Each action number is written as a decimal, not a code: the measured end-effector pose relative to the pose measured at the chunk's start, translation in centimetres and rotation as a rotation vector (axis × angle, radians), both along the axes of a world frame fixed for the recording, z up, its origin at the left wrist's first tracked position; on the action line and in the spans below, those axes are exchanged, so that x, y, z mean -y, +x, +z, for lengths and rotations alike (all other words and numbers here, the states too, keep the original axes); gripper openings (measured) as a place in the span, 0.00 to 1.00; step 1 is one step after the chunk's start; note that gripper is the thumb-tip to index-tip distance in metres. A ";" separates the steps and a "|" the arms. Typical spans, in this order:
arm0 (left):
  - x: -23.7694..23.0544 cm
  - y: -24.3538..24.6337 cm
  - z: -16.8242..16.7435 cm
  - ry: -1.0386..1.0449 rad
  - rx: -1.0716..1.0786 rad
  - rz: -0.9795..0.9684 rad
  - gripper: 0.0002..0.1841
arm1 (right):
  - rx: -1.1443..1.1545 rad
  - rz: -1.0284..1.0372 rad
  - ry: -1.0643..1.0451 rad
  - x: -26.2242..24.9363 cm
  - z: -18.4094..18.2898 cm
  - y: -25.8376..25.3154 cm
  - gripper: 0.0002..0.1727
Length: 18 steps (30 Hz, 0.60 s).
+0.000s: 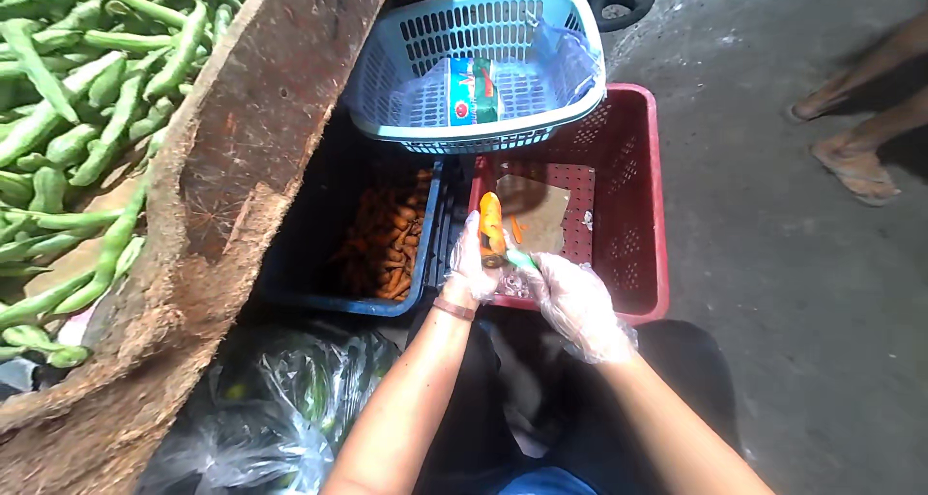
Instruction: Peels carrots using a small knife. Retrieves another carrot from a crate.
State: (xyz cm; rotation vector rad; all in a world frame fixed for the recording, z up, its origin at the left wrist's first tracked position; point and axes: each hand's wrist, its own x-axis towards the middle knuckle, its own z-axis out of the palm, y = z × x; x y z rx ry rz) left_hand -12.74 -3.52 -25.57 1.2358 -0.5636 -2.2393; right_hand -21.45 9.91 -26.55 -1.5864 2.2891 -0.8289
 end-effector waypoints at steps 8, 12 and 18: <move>0.0 0.4 -0.5 0.036 0.021 -0.110 0.26 | 0.256 -0.146 0.519 3.7 -0.1 -3.9 0.29; 0.3 0.6 -0.2 0.008 0.064 -0.092 0.25 | 0.307 -0.140 0.337 1.6 -0.1 -4.4 0.29; 0.2 0.1 0.0 -0.073 0.089 -0.042 0.23 | 0.168 0.118 0.162 -0.5 1.2 -1.2 0.27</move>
